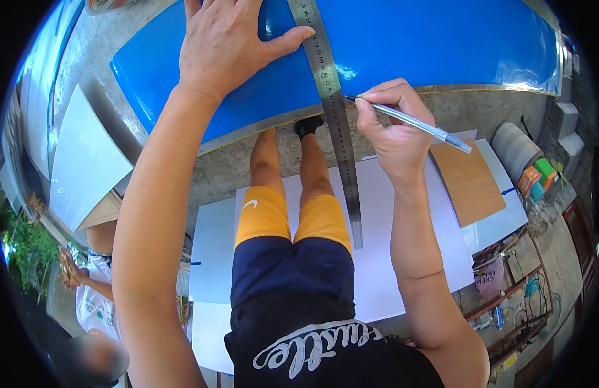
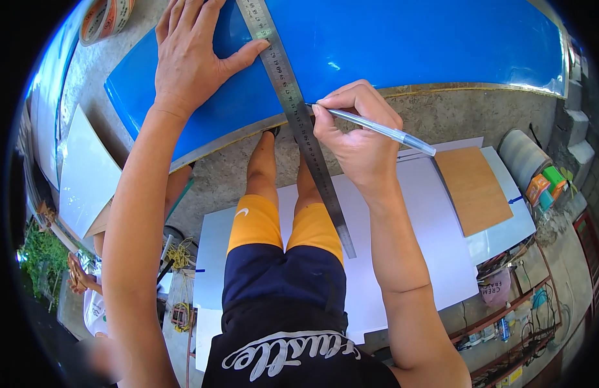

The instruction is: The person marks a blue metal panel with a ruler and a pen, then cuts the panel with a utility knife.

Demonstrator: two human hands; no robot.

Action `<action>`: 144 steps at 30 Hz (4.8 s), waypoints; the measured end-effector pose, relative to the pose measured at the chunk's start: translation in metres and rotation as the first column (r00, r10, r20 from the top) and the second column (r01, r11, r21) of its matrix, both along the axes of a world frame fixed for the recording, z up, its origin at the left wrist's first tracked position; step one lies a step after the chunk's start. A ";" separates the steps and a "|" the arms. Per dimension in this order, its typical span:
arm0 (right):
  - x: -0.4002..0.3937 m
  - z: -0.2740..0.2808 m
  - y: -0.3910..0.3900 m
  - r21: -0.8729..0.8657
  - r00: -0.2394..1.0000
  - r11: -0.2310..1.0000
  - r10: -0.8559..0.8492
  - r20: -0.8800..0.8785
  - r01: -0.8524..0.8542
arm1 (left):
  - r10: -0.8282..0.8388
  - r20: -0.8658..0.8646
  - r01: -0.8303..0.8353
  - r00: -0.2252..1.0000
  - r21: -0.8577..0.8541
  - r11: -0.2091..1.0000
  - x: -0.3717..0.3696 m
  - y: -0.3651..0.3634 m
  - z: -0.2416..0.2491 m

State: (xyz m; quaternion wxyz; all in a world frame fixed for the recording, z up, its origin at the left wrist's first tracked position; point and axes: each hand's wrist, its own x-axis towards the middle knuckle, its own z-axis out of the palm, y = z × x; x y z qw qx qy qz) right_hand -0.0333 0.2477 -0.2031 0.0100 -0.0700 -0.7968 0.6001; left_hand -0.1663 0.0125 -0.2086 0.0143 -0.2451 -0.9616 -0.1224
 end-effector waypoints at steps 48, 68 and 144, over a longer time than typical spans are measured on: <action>-0.005 0.001 -0.001 0.074 0.998 0.995 0.065 -0.027 -0.063 | -0.006 -0.046 0.005 0.999 -0.020 1.000 -0.001 -0.003 -0.003; -0.007 -0.003 -0.004 0.086 0.996 0.994 0.065 -0.055 -0.060 | -0.004 -0.063 0.003 0.998 -0.018 1.000 -0.004 -0.005 -0.009; 0.163 0.248 0.171 0.418 0.917 0.817 0.325 0.231 -0.396 | -0.221 0.766 -0.786 0.604 0.525 -0.328 0.220 -0.008 0.202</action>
